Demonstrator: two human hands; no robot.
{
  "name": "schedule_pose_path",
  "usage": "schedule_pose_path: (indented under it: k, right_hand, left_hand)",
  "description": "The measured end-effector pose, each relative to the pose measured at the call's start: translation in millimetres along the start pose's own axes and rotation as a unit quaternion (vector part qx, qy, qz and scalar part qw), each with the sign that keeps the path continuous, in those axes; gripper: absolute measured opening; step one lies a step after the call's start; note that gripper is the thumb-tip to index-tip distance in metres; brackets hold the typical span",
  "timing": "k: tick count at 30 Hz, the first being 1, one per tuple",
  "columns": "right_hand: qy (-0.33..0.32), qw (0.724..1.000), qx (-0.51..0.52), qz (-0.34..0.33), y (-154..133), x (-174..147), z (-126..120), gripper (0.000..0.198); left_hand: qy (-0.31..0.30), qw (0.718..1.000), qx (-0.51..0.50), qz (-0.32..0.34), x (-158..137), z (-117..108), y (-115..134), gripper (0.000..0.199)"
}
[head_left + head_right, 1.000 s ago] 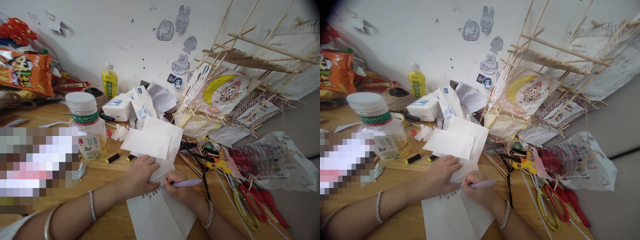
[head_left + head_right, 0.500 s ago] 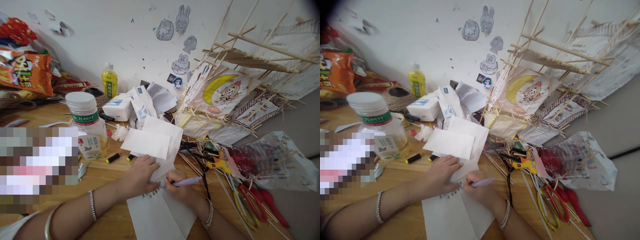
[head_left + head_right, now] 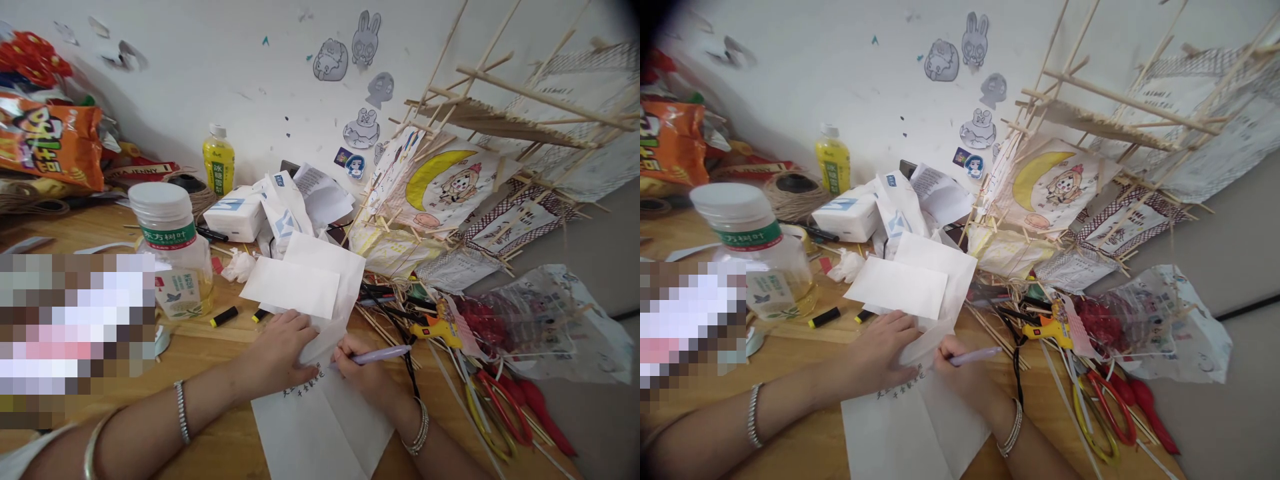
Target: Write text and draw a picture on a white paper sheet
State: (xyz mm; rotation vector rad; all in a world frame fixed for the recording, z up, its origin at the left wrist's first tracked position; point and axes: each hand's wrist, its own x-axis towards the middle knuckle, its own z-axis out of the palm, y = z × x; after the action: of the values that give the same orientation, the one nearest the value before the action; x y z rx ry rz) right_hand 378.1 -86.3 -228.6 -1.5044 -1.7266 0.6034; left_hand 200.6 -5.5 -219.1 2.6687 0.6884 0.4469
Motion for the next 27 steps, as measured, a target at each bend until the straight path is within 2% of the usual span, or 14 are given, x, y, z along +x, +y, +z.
schedule_pose_path:
  k: [11, 20, 27]
  right_hand:
    - [-0.02, 0.997, -0.049, -0.063, -0.3, 1.0, -2.1, 0.028]
    - [-0.043, 0.995, -0.059, -0.063, -4.7, 1.8, -3.9, 0.028]
    - [-0.038, 0.995, -0.059, -0.069, -1.6, 1.5, -2.4, 0.029]
  left_hand:
    - [-0.021, 1.0, 0.002, -0.006, 1.1, -4.6, 2.1, 0.028]
    - [-0.014, 1.0, -0.003, -0.003, 1.3, -4.4, 1.8, 0.026]
    - [-0.008, 1.0, 0.002, -0.002, -0.2, -3.6, 1.7, 0.027]
